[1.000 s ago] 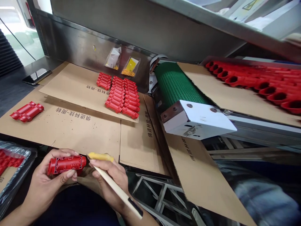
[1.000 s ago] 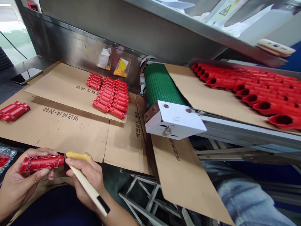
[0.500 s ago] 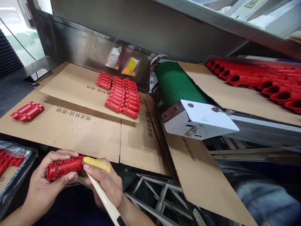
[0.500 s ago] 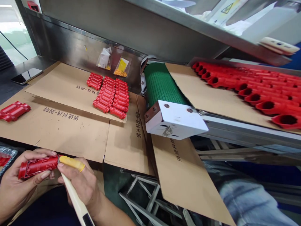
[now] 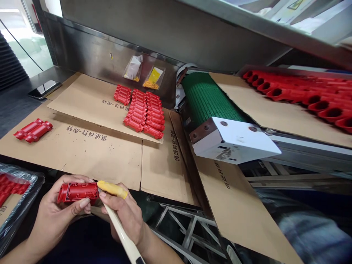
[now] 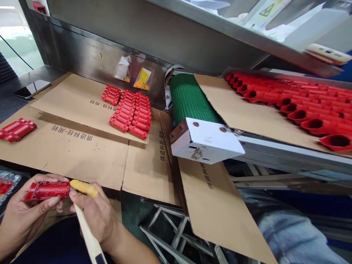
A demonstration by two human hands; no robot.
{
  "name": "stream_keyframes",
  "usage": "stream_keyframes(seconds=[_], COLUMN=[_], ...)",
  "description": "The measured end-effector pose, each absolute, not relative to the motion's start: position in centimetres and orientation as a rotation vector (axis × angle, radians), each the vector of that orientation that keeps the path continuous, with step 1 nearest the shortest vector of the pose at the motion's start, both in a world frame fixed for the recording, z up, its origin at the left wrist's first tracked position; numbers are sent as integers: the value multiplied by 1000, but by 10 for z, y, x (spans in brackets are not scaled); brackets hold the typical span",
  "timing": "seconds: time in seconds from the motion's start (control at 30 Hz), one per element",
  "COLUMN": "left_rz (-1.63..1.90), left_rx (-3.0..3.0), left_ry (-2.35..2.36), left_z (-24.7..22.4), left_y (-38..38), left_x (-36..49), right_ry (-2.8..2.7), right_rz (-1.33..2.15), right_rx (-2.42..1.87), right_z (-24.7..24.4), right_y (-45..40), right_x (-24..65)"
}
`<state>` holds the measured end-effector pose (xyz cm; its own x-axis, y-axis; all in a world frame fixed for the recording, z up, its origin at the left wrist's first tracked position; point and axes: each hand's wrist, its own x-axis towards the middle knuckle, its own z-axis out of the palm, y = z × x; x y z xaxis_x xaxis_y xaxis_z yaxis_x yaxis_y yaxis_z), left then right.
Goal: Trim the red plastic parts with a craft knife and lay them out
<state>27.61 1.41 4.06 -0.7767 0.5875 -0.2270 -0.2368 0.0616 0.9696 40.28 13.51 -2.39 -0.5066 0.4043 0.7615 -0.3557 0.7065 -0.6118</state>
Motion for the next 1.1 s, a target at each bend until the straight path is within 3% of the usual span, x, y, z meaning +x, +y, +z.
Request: stream_keyframes(seconds=[0.37,0.53,0.67,0.87,1.1], left_rz=[1657,1694,1713,1617,1564], left_rx=[410,288,290,288,286], left_ry=[1446,1458,1451,1255,1201], left_z=[26,34,38,32,31], left_y=[14,18,20,20,19], left_x=[256,261,258,246,246], right_ry=[-2060,-1582,-1438,-1874,-1909], right_rz=[922,1453,1826,1338,1225], right_rx=[-4,-258,-182,122,230], right_z=[-14,-14,-10,-4,-9], right_y=[151,151,154,155,154], right_x=[416,414,415,413,406])
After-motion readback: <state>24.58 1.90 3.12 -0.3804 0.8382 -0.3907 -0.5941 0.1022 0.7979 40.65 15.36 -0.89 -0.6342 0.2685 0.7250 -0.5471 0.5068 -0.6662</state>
